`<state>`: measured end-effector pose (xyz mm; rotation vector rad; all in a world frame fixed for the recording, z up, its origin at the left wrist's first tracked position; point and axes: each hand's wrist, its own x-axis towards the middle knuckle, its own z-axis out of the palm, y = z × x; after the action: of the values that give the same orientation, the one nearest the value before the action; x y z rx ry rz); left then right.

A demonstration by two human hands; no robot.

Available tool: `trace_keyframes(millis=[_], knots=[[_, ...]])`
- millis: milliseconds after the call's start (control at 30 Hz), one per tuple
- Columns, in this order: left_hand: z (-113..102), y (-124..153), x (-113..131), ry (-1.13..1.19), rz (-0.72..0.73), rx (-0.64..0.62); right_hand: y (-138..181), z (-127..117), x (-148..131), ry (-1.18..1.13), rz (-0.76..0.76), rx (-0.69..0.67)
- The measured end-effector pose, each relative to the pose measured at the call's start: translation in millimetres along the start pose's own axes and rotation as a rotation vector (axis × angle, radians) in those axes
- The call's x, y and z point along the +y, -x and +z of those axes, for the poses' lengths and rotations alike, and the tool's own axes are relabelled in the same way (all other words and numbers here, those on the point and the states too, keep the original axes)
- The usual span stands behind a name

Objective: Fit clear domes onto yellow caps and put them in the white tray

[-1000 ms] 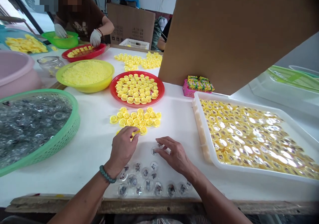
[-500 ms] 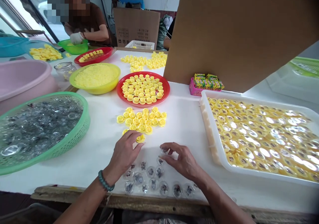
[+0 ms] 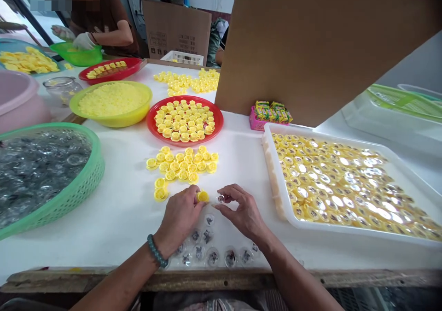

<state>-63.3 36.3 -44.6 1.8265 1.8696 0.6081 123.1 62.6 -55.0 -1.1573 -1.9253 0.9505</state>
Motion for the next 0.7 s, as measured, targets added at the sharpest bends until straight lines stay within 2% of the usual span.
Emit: trace_keyframes(millis=[100, 200, 267, 333, 433, 567, 700], knots=[[-11.0, -6.4, -4.4, 0.036, 0.060, -0.043, -0.4, -2.4, 0.6, 0.026, -0.020, 0.007], [-20.4, -16.9, -8.9, 0.058, 0.285, -0.159, -0.3, -1.0, 1.0, 0.040, -0.017, -0.002], [-19.9, -22.8, -10.0, 0.087, 0.370, -0.236, 0.2, 1.0, 0.7, 0.074, 0.001, 0.001], [-13.8, -25.9, -10.0, 0.114, 0.369, -0.265, 0.8, 2.8, 0.0, 0.124, 0.022, 0.005], [-0.1, -24.6, -10.1, 0.185, 0.314, -0.220, 0.8, 4.4, -1.2, 0.202, 0.036, -0.011], [14.3, -19.1, -13.3, 0.304, 0.234, -0.147, -3.4, 5.0, -2.0, 0.275, 0.003, -0.080], [18.5, -18.7, -17.2, 0.376, 0.187, -0.128, -9.9, 5.7, -4.3, 0.332, -0.023, -0.162]])
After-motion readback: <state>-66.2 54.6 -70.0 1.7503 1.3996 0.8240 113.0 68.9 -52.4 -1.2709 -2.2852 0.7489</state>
